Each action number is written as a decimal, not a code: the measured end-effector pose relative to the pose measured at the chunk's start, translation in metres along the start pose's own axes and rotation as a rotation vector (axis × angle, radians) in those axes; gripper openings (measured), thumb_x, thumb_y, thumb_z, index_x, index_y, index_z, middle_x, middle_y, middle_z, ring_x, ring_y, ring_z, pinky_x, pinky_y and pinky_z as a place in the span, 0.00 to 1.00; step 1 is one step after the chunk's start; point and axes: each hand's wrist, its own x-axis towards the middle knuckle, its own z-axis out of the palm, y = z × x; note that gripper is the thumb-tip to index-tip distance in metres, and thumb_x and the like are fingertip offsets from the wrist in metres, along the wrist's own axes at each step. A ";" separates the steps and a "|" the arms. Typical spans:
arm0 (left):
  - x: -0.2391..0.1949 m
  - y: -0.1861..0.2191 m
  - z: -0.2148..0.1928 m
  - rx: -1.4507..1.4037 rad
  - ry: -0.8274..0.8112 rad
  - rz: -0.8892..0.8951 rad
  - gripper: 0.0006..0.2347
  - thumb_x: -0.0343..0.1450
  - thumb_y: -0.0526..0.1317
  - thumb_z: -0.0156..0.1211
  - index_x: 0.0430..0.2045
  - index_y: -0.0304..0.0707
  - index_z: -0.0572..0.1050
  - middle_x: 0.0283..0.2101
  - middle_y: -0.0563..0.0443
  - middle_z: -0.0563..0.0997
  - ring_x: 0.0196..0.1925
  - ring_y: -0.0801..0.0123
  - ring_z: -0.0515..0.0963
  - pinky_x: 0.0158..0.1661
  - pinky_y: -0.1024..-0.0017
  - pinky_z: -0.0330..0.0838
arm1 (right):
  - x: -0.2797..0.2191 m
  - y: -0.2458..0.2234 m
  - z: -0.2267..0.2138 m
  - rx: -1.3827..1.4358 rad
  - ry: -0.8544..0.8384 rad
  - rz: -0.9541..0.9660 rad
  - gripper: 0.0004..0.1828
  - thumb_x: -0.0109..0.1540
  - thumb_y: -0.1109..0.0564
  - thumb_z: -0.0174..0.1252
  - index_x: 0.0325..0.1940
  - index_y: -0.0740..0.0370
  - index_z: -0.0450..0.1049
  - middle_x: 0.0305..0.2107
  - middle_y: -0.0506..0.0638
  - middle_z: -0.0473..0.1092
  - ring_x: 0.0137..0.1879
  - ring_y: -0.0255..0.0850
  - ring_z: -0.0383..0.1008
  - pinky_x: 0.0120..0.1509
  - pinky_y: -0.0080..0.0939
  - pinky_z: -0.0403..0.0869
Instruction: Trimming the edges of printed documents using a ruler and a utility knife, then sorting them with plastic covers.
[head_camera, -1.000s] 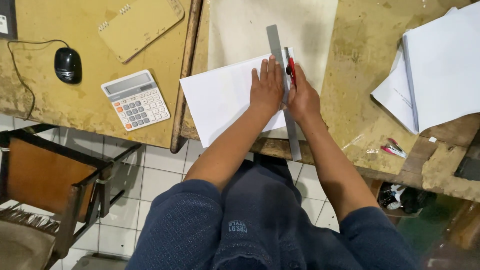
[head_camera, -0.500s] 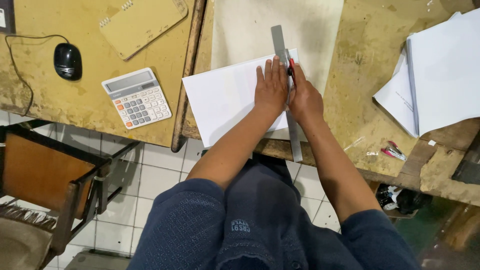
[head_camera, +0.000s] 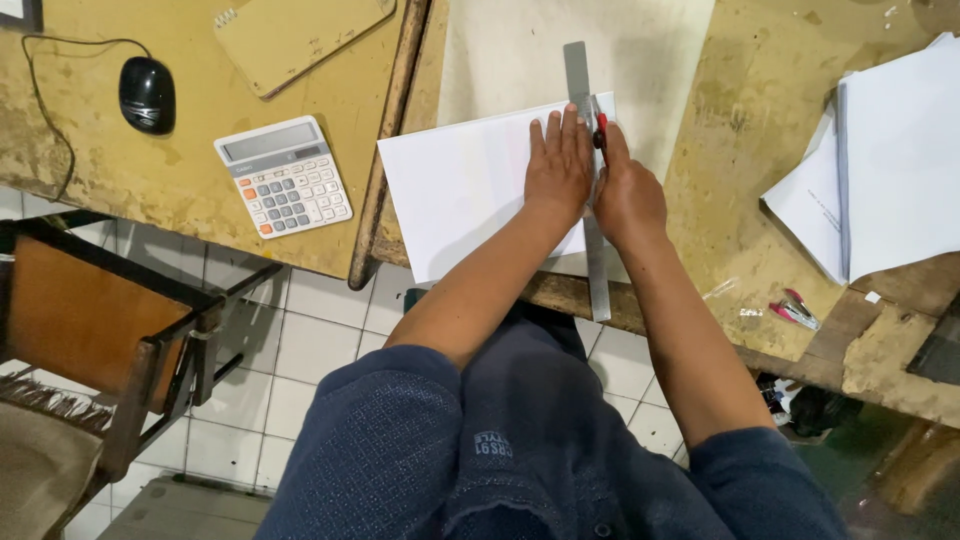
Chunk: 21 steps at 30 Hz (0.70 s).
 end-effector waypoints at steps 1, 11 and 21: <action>-0.002 -0.001 -0.003 0.001 -0.005 0.005 0.26 0.82 0.47 0.29 0.74 0.30 0.42 0.78 0.33 0.40 0.80 0.43 0.41 0.73 0.40 0.29 | -0.001 -0.001 -0.001 0.005 0.002 0.001 0.33 0.70 0.56 0.41 0.81 0.51 0.45 0.41 0.73 0.74 0.53 0.72 0.75 0.56 0.69 0.73; -0.035 -0.006 -0.039 -0.048 0.026 0.008 0.25 0.81 0.41 0.37 0.73 0.29 0.44 0.78 0.34 0.42 0.80 0.43 0.43 0.73 0.41 0.29 | -0.019 0.000 -0.004 0.020 -0.018 -0.002 0.33 0.70 0.56 0.42 0.80 0.51 0.46 0.42 0.75 0.73 0.51 0.75 0.75 0.54 0.71 0.73; -0.009 -0.003 -0.015 -0.088 -0.015 0.021 0.47 0.67 0.48 0.73 0.73 0.28 0.44 0.78 0.32 0.41 0.80 0.43 0.41 0.73 0.41 0.25 | -0.056 0.012 0.008 0.010 -0.060 0.055 0.34 0.69 0.56 0.44 0.81 0.50 0.46 0.42 0.75 0.74 0.50 0.75 0.75 0.52 0.72 0.73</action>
